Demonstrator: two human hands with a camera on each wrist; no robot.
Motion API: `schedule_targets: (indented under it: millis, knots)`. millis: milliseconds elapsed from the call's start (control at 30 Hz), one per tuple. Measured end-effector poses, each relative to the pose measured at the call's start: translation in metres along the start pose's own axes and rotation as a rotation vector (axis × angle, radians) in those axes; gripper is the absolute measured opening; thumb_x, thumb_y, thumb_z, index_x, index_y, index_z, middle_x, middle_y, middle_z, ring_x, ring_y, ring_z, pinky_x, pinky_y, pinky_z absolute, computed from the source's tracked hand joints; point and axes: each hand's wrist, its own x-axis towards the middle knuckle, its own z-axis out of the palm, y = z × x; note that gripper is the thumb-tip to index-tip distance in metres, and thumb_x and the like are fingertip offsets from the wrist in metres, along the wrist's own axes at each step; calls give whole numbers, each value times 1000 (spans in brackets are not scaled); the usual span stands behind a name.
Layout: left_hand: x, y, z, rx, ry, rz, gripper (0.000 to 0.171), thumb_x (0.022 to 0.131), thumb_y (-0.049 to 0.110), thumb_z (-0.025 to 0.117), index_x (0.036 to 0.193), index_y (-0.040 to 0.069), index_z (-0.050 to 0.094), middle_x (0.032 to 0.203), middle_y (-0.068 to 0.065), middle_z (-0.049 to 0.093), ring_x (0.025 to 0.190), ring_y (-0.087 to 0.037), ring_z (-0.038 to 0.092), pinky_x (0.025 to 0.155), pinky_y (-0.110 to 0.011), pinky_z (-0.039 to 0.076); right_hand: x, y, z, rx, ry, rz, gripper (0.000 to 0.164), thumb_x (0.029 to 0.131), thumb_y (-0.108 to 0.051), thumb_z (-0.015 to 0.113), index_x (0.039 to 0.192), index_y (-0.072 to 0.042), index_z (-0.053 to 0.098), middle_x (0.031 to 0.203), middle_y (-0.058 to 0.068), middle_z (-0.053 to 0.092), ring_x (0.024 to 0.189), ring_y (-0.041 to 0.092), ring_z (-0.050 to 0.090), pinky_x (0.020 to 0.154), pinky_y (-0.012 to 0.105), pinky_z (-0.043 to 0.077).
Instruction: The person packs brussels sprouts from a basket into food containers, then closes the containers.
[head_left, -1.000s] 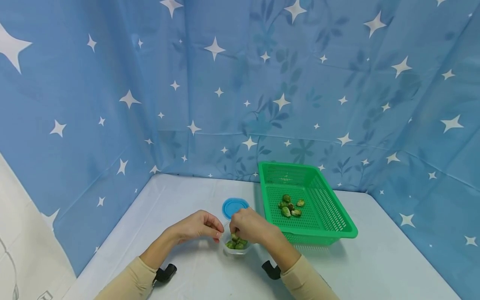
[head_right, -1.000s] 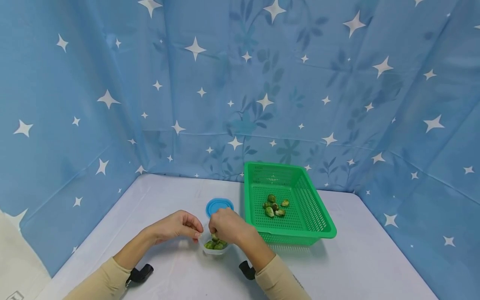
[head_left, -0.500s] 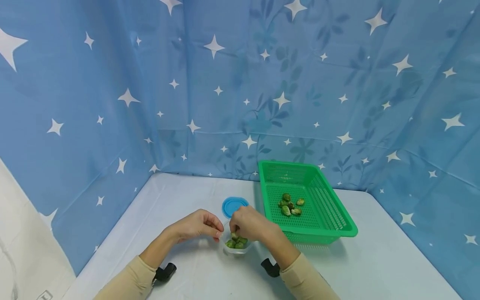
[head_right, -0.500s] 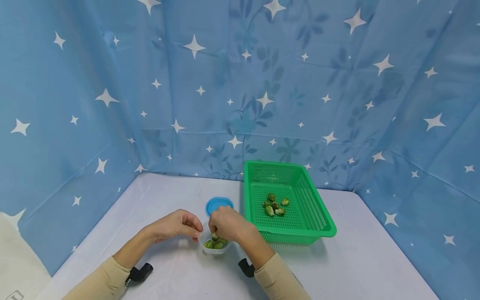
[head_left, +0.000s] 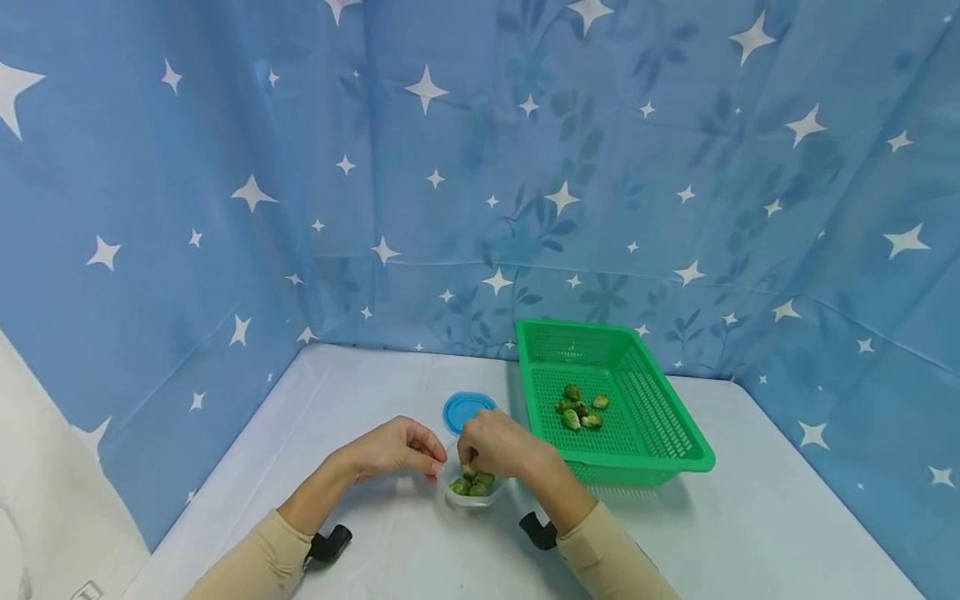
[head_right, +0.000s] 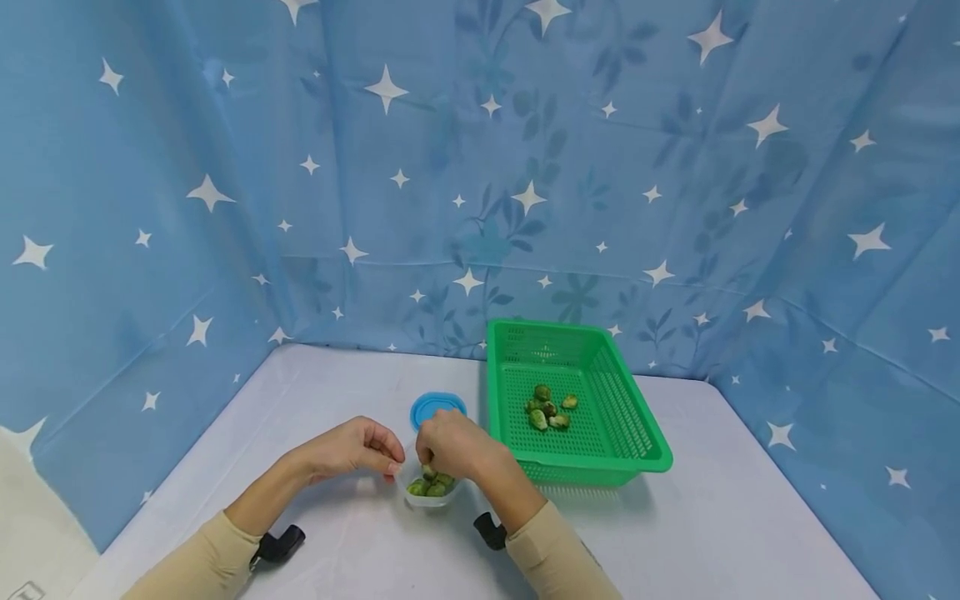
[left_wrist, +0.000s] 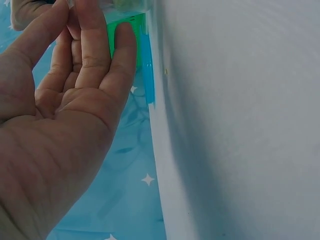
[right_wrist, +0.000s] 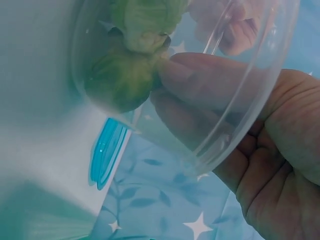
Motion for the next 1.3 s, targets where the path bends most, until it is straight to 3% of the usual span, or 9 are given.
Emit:
schedule_targets:
  millis: [667,900,1100,1300]
  knots:
    - [-2,5,0,-11,1,-8,32,93,15,79,113,-10,72,101,-12,78,87,-22,76,90,-38,58,-1,0,-5,40,-31,37,25,85,7,75,87,-16,85,84,-7,78,73,1,64,66,15,51]
    - [-2,1,1,-7,-15,-3,32,93,17,79,112,-8,74,100,-11,78,88,-22,76,89,-38,58,-8,-3,-5,97,-32,35,21,88,6,75,94,-13,84,86,-5,77,69,0,54,66,15,48]
    - [-2,-1,1,-12,-3,1,31,93,17,79,112,-8,74,100,-10,78,88,-22,76,89,-38,58,-18,-2,-22,173,21,24,20,94,-3,75,111,-10,82,104,1,80,86,2,69,76,19,56]
    - [-1,-1,1,-20,-5,-8,33,92,17,79,113,-9,73,101,-12,78,88,-22,76,88,-35,58,-33,3,-45,211,170,-17,25,99,-12,71,124,-14,77,102,-1,80,84,2,71,72,19,55]
